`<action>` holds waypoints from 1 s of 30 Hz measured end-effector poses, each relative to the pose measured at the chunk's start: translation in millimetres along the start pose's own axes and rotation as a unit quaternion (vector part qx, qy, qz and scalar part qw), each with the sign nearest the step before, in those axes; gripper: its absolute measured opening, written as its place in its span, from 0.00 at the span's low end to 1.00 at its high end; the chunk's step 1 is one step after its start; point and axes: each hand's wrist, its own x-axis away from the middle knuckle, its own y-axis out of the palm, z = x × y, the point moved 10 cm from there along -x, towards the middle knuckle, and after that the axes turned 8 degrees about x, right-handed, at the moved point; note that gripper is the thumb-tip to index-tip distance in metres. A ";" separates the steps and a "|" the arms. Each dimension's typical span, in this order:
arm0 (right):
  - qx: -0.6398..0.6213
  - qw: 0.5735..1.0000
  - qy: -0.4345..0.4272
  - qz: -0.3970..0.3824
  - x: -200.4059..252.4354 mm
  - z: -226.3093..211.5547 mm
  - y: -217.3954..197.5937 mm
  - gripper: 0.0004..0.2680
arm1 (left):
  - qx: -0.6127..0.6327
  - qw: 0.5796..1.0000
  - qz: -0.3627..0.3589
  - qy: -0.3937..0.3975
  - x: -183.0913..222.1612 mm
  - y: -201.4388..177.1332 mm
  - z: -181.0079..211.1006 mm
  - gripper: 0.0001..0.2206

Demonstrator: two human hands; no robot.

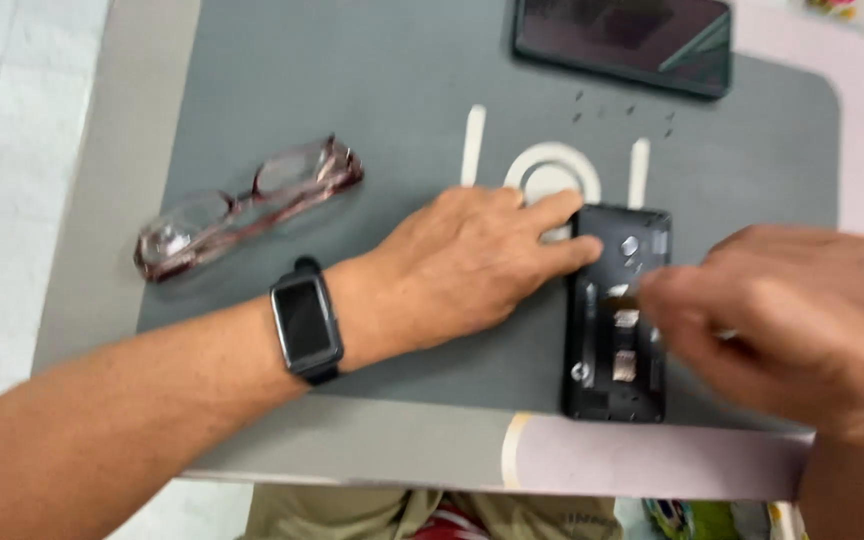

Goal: Using a precision screwdriver to remove multiple small screws from the back of a mobile phone

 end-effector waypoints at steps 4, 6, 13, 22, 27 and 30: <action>-0.133 0.956 -0.150 0.212 6.9 -26.0 -43.6 0.08 | -0.065 0.998 0.009 0.001 -0.8 -0.6 -0.2 0.20; -0.137 0.935 -0.244 0.219 6.9 -46.1 -64.2 0.09 | -0.030 1.000 -0.009 -0.003 -3.0 -1.4 -2.9 0.23; -0.135 0.935 -0.185 0.270 11.3 -37.8 -67.1 0.06 | -0.114 0.992 -0.047 -0.010 -4.8 3.9 -3.6 0.28; -0.136 0.935 -0.196 0.264 10.9 -36.8 -61.0 0.04 | -0.101 0.993 -0.061 -0.007 -6.0 4.3 -1.5 0.25; -0.129 0.934 -0.207 0.261 12.3 -40.4 -61.2 0.12 | -0.088 0.994 -0.060 -0.016 -6.1 3.6 -3.0 0.24; -0.145 0.933 -0.189 0.270 10.6 -39.2 -62.4 0.05 | -0.084 0.995 -0.052 -0.014 -5.7 3.4 -3.1 0.24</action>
